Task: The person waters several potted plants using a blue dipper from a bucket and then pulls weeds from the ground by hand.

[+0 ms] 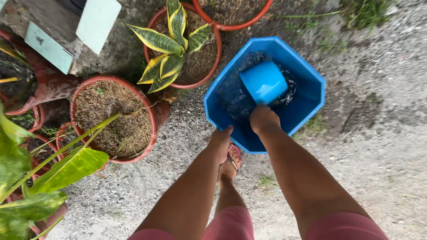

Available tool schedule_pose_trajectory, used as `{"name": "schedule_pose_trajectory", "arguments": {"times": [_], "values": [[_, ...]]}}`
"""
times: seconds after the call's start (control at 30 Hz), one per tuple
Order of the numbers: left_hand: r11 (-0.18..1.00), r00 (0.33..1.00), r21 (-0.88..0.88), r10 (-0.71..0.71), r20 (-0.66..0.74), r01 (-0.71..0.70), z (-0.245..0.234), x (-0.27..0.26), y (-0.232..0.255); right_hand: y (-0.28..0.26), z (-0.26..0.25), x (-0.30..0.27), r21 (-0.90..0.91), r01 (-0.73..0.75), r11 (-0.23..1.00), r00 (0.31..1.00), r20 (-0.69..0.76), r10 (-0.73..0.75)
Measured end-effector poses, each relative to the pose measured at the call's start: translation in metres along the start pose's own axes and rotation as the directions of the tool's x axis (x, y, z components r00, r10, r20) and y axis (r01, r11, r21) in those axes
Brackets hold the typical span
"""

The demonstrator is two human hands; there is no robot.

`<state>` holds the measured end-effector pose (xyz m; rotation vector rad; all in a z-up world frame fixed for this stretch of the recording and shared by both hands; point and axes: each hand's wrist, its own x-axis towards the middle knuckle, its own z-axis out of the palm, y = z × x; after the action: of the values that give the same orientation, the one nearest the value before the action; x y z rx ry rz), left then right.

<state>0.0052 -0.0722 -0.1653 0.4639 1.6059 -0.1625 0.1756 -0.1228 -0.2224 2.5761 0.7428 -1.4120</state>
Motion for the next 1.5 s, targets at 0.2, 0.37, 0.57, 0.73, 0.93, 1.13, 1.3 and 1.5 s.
{"name": "schedule_pose_trajectory", "arguments": {"times": [0.2,0.37,0.57,0.73,0.93,1.13,1.3,1.5], "values": [[0.923,0.962,0.360,0.210,-0.175,-0.135,-0.001,0.003,-0.001,-0.014,0.006,-0.004,-0.065,0.202,0.977,0.979,0.037,-0.200],[0.983,0.973,-0.020,0.175,-0.153,-0.180,0.022,-0.029,0.006,0.016,-0.034,-0.061,0.359,0.142,0.922,0.989,-0.026,-0.142],[0.961,0.956,0.135,0.258,-0.138,-0.240,0.032,-0.110,0.020,0.022,-0.075,-0.152,0.634,0.051,0.772,0.997,0.007,-0.072],[0.914,0.947,0.387,0.226,-0.229,-0.124,-0.035,-0.208,0.035,0.017,-0.067,-0.221,0.707,0.080,0.702,0.990,0.028,-0.141],[0.990,0.956,0.130,0.087,-0.280,-0.052,-0.152,-0.282,-0.021,-0.016,-0.030,-0.307,0.663,0.088,0.744,0.958,0.148,-0.245],[0.954,0.932,-0.276,0.010,-0.363,-0.118,-0.330,-0.294,-0.126,-0.113,0.021,-0.414,0.547,0.217,0.808,0.865,0.276,-0.419],[0.881,0.900,-0.458,-0.099,-0.424,-0.119,-0.490,-0.326,-0.212,-0.211,0.099,-0.517,0.480,0.338,0.810,0.789,0.325,-0.522],[0.809,0.850,-0.577,-0.224,-0.478,-0.111,-0.676,-0.389,-0.302,-0.352,0.239,-0.632,0.479,0.399,0.782,0.733,0.346,-0.586]]}}
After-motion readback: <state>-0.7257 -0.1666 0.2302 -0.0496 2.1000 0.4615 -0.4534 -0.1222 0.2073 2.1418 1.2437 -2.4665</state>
